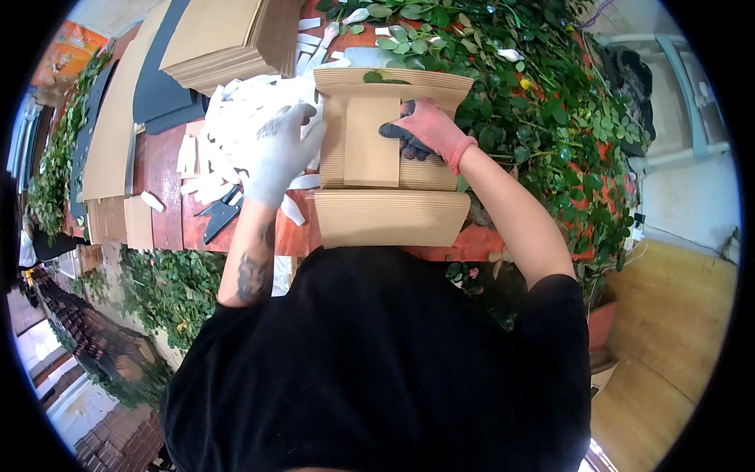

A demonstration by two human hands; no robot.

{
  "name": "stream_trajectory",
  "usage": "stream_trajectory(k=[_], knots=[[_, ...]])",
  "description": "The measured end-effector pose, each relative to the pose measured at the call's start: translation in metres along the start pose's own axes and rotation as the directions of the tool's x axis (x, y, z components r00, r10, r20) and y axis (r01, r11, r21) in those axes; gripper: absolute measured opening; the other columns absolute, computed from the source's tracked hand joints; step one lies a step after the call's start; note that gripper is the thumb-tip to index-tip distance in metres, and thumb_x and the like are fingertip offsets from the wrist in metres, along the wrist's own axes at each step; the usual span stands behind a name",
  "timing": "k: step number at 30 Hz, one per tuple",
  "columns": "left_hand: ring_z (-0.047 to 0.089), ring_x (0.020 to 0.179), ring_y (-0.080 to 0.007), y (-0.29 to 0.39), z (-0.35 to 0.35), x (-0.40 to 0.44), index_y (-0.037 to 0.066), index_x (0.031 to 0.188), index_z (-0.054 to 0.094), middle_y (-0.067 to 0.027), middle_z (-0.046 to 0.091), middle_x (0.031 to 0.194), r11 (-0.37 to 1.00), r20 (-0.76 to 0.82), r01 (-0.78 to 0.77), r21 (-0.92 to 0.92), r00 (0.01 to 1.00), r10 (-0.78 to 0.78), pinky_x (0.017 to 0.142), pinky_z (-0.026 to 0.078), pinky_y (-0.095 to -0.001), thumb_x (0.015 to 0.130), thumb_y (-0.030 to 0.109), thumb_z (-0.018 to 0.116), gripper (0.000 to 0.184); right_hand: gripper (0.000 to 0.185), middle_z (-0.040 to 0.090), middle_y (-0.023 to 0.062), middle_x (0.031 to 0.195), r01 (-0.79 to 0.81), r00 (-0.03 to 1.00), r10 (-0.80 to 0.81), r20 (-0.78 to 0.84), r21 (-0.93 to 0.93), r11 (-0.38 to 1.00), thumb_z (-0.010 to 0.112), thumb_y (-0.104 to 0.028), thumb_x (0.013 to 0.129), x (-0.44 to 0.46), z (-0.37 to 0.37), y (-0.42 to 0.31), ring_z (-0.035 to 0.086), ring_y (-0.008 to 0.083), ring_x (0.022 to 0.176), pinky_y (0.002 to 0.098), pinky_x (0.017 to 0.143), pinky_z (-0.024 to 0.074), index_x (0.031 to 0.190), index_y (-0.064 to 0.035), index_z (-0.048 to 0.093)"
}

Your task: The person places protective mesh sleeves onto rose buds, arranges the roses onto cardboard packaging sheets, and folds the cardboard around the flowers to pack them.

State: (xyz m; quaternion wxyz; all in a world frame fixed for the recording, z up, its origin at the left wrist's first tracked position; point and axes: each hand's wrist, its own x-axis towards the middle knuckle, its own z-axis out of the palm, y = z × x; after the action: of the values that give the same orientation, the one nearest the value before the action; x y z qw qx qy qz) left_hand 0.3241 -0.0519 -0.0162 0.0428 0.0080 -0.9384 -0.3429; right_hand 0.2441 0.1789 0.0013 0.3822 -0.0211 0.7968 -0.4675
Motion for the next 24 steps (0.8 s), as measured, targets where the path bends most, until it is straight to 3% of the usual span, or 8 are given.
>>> stream_trajectory(k=[1, 3, 5, 9, 11, 14, 20, 24], knots=[[0.063, 0.091, -0.0311, 0.017, -0.012, -0.017, 0.001, 0.102, 0.064, -0.0182, 0.065, 0.101, 0.991, -0.047, -0.112, 0.071, 0.992, 0.115, 0.08, 0.048, -0.0406, 0.08, 0.035, 0.063, 0.04, 0.024, 0.059, 0.0053, 0.062, 0.023, 0.999, -0.024, -0.028, -0.015, 1.0, 0.067, -0.022, 0.081, 0.002, 0.001, 0.002, 0.055, 0.0121, 0.043, 0.0238, 0.038, 0.0423, 0.088, -0.0002, 0.06], [0.056, 0.109, -0.0333, 0.044, -0.017, -0.046, 0.003, 0.112, 0.059, -0.0187, 0.057, 0.119, 0.929, 0.238, -0.363, 0.074, 0.911, 0.337, 0.092, 0.044, -0.0427, 0.079, 0.037, 0.064, 0.048, 0.02, 0.059, 0.0085, 0.06, 0.044, 0.998, -0.046, -0.048, -0.034, 0.998, 0.063, -0.017, 0.082, 0.001, 0.006, 0.001, 0.056, 0.0149, 0.042, 0.0269, 0.037, 0.0451, 0.083, 0.0019, 0.058], [0.046, 0.123, -0.0356, 0.058, 0.001, -0.071, 0.004, 0.118, 0.055, -0.0187, 0.051, 0.128, 0.886, 0.347, -0.432, 0.17, 0.868, 0.356, 0.101, 0.038, -0.043, 0.078, 0.04, 0.065, 0.055, 0.023, 0.058, 0.0085, 0.057, 0.041, 0.987, -0.045, -0.152, -0.029, 0.999, 0.056, -0.019, 0.084, -0.004, 0.01, -0.007, 0.056, 0.0161, 0.041, 0.0283, 0.038, 0.047, 0.08, 0.0036, 0.057], [0.042, 0.127, -0.0358, 0.052, -0.002, -0.067, 0.004, 0.119, 0.055, -0.0188, 0.049, 0.131, 0.928, 0.372, -0.372, 0.024, 0.865, 0.337, 0.103, 0.035, -0.0439, 0.078, 0.04, 0.065, 0.056, 0.027, 0.06, 0.0105, 0.06, 0.055, 0.994, -0.061, -0.096, -0.064, 0.996, 0.051, -0.021, 0.086, 0.002, 0.005, 0.001, 0.058, 0.0167, 0.044, 0.0292, 0.039, 0.0487, 0.081, 0.0047, 0.057], [0.042, 0.127, -0.035, 0.05, 0.0, -0.069, 0.004, 0.119, 0.055, -0.019, 0.049, 0.131, 0.919, 0.358, -0.383, 0.097, 0.875, 0.327, 0.103, 0.035, -0.0439, 0.079, 0.041, 0.063, 0.056, 0.029, 0.061, 0.0113, 0.061, 0.091, 0.973, -0.145, -0.18, -0.274, 0.957, 0.051, -0.022, 0.087, 0.003, 0.008, 0.0, 0.061, 0.018, 0.047, 0.03, 0.041, 0.0499, 0.082, 0.0053, 0.057], [0.042, 0.127, -0.0346, 0.047, 0.004, -0.07, 0.004, 0.119, 0.056, -0.0194, 0.048, 0.132, 0.904, 0.329, -0.393, 0.169, 0.887, 0.324, 0.103, 0.036, -0.0438, 0.08, 0.042, 0.061, 0.055, 0.032, 0.062, 0.0109, 0.062, 0.055, 0.955, -0.152, -0.256, -0.35, 0.935, 0.051, -0.025, 0.087, -0.001, 0.013, -0.008, 0.061, 0.0198, 0.047, 0.032, 0.045, 0.0516, 0.08, 0.0051, 0.059], [0.044, 0.125, -0.0356, 0.043, 0.005, -0.068, 0.004, 0.118, 0.057, -0.0194, 0.048, 0.132, 0.897, 0.32, -0.416, 0.147, 0.879, 0.355, 0.102, 0.036, -0.0445, 0.081, 0.042, 0.06, 0.054, 0.043, 0.063, 0.0121, 0.066, 0.046, 0.975, -0.156, -0.156, -0.548, 0.835, 0.051, -0.036, 0.087, 0.013, 0.005, -0.001, 0.062, 0.0226, 0.048, 0.0341, 0.051, 0.0524, 0.076, 0.0051, 0.059], [0.045, 0.124, -0.0358, 0.046, 0.002, -0.07, 0.005, 0.12, 0.056, -0.018, 0.049, 0.131, 0.891, 0.295, -0.431, 0.144, 0.878, 0.377, 0.101, 0.037, -0.0446, 0.081, 0.04, 0.061, 0.053, 0.046, 0.063, 0.014, 0.067, 0.025, 0.982, -0.11, -0.155, -0.472, 0.881, 0.051, -0.039, 0.087, 0.006, 0.004, -0.008, 0.063, 0.0236, 0.05, 0.0351, 0.054, 0.0523, 0.077, 0.005, 0.059]])
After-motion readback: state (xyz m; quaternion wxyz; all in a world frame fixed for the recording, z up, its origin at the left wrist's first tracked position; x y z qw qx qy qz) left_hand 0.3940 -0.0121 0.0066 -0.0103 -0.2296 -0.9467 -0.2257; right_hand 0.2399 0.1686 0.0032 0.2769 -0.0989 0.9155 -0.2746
